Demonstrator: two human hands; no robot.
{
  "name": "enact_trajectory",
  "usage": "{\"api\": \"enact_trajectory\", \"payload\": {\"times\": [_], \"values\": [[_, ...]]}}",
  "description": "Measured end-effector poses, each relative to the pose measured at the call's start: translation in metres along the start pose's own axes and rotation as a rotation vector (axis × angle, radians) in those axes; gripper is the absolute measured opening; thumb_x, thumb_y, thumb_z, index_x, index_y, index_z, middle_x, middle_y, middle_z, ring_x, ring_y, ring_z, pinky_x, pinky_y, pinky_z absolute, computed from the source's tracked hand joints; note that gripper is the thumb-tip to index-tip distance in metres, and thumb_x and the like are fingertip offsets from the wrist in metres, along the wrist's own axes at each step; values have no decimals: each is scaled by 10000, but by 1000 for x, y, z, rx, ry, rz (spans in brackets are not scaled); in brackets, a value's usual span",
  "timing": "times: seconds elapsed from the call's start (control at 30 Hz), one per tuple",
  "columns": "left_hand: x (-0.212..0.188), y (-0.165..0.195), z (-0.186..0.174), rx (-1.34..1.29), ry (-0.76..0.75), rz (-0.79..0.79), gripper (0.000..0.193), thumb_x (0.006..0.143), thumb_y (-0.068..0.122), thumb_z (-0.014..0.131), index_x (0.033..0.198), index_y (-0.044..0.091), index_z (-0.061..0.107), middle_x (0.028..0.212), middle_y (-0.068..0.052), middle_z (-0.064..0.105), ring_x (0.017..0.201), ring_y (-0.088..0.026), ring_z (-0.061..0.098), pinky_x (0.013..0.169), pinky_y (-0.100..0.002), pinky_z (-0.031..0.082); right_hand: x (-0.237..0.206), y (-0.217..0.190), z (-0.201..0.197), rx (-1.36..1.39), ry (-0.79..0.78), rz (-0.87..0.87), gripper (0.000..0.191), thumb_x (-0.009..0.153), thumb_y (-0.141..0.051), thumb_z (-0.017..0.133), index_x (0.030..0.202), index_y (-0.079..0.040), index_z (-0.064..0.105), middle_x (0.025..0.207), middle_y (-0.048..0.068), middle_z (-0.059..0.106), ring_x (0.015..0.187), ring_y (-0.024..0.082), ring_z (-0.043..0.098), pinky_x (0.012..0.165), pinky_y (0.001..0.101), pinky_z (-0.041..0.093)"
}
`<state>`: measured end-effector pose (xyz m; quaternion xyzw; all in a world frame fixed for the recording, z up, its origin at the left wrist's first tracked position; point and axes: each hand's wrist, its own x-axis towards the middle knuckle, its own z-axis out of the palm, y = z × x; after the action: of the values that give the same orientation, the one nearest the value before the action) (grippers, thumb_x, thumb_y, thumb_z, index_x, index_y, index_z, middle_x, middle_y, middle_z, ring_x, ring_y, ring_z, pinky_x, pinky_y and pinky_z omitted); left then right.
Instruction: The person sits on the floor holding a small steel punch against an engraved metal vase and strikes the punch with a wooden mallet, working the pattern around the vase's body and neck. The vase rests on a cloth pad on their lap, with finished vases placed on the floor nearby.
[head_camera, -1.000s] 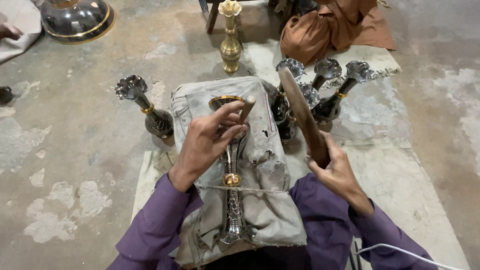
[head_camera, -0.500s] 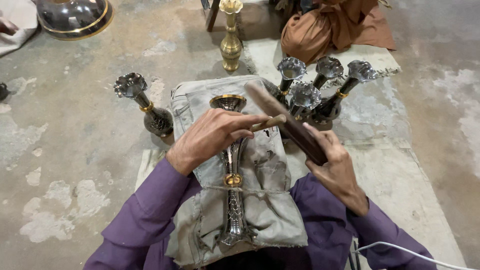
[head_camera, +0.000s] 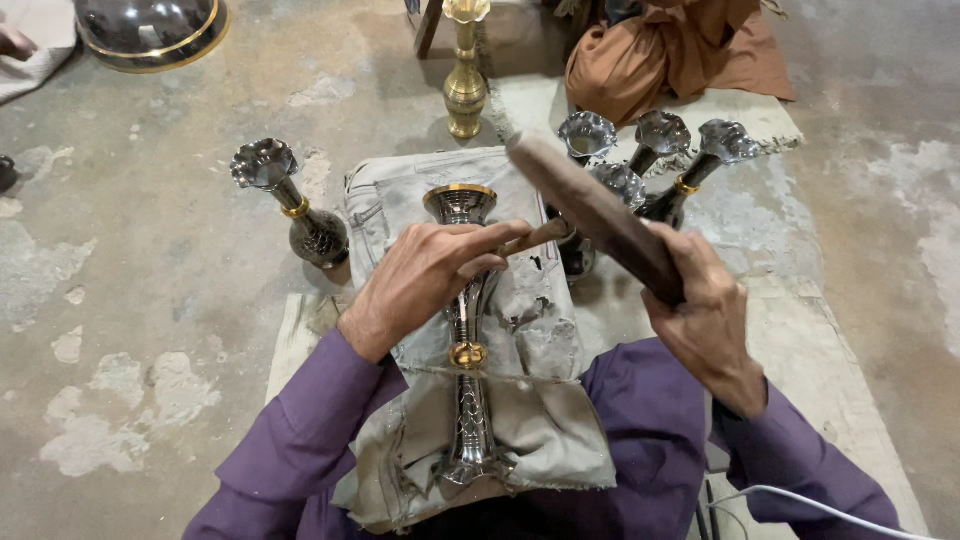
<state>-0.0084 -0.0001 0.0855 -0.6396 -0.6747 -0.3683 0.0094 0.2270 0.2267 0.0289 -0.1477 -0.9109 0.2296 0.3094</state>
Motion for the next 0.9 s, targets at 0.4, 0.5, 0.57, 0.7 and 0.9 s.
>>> {"api": "enact_trajectory", "payload": {"times": [0.4,0.5,0.57,0.7,0.9], "values": [[-30,3,30,-88,325,-171,390,980,165,712,1357,93,639,1155,-167,766,949,-298,772,799,-380,610,62,-46,-35,-62,-142,-109,695,904,-109,753,1524,-197,450,1036,118,727,771,241,730,645,367,604],[-40,0,49,-332,475,-245,417,1002,76,674,1408,109,586,1159,-144,774,1027,-237,808,846,-329,671,71,-56,-52,-353,-119,-340,686,890,-130,812,1492,-237,500,1117,138,743,808,272,733,653,393,607],[-42,-5,62,-270,557,-241,445,1007,58,694,1423,128,554,1147,-133,778,1023,-218,800,851,-318,686,76,-64,-59,-137,-3,-425,674,959,-92,737,1545,-226,432,1194,134,709,928,260,733,754,379,609],[-49,-11,78,-222,664,-223,509,1004,65,718,1454,153,497,1107,-112,774,1013,-217,796,851,-329,699,95,-79,-72,-230,-192,-508,629,1044,-254,657,1608,-307,385,1155,54,696,832,170,692,674,302,578],[-55,-7,84,-292,754,-214,497,1012,59,719,1442,143,483,1089,-98,767,1017,-207,788,867,-330,652,106,-107,-75,-682,-186,-577,578,1005,-346,636,1565,-297,500,929,-5,701,640,141,614,554,310,507]]}}
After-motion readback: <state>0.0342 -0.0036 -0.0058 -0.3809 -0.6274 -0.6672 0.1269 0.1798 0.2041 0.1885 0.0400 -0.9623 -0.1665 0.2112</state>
